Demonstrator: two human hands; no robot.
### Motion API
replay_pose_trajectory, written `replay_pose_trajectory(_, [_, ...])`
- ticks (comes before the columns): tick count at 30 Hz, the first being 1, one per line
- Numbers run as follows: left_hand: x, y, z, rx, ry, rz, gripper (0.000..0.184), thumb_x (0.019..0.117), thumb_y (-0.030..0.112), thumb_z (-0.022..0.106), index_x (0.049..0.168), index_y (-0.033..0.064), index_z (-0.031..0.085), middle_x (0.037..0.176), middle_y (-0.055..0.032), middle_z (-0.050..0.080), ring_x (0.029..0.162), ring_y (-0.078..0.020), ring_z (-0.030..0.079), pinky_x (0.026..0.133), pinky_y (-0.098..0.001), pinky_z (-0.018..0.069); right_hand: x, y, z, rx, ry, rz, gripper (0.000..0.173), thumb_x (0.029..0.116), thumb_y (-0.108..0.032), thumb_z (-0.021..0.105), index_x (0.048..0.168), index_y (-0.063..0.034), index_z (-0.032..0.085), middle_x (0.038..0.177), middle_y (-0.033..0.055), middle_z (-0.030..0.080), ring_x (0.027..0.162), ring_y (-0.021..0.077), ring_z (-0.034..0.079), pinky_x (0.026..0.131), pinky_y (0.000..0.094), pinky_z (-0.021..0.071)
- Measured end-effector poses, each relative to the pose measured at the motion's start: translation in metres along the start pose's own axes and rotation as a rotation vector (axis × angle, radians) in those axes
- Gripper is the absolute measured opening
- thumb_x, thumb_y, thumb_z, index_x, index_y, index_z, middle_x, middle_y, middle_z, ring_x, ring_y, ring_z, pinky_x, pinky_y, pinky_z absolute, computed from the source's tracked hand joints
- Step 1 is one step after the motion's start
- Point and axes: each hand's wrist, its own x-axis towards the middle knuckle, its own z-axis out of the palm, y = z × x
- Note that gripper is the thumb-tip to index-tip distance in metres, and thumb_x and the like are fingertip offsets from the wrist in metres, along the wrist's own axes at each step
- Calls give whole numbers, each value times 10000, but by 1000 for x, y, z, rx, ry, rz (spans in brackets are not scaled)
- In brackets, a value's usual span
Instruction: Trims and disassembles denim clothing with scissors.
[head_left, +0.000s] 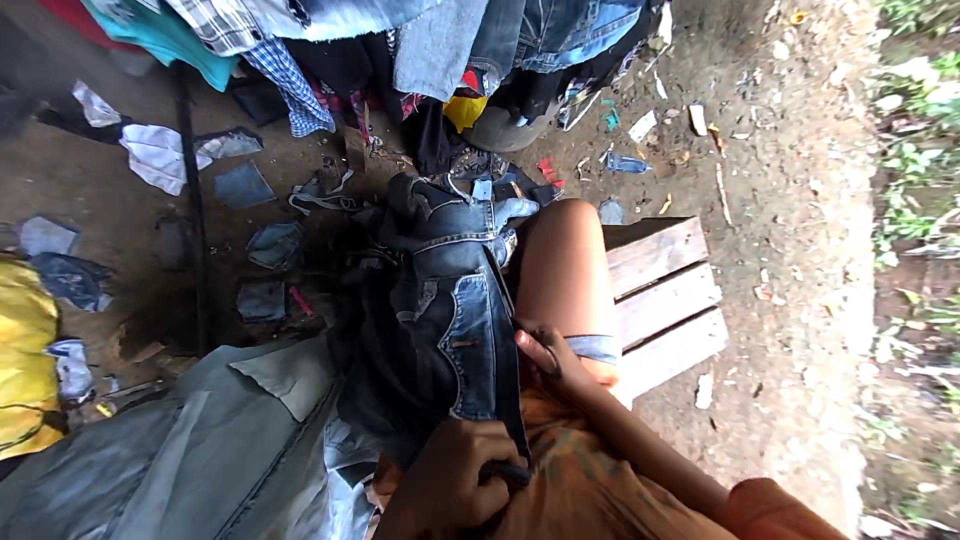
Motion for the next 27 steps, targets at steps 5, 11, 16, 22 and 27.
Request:
replay_pose_trajectory(5, [13,-1,-5,-69,-131,-104,180,868,43,599,970,-4,740,904,-148,707,829,-277,697,724,-444,547,-7,2,-2,65,-14,-5,611,849,-744,619,996,-152,629,666,-119,570,517,-20,500,494,172,451])
replay_pose_trajectory(11, [-2,17,-16,158,-171,-156,289,927,217,689,1170,64,725,1077,-130,715,976,-302,706,832,-514,562,-14,3,-3,154,-7,-2,759,873,-774,550,1178,-81,602,744,-59,636,575,42,573,550,234,520])
replay_pose_trajectory(16, [-12,18,-83,145,191,-150,368,1007,417,597,1193,126,724,1151,4,745,1078,-103,686,981,-383,529,-17,5,-9,197,-65,-10,617,864,-713,635,1081,-137,596,670,-78,564,538,37,528,522,226,491])
replay_pose_trajectory(22, [38,-75,-77,205,503,-603,820,982,561,557,1516,-48,430,1517,-273,473,1418,-411,453,1165,-589,364,-19,2,-7,154,48,-1,654,859,-674,665,1172,-104,594,736,-83,610,584,20,556,546,207,501])
replay_pose_trajectory(27, [57,-44,-41,677,505,-647,514,1043,432,519,1133,-52,668,1106,-265,672,965,-431,709,744,-552,587,-28,4,-16,162,80,68,620,874,-718,609,1105,-143,603,636,-90,491,493,25,444,465,207,419])
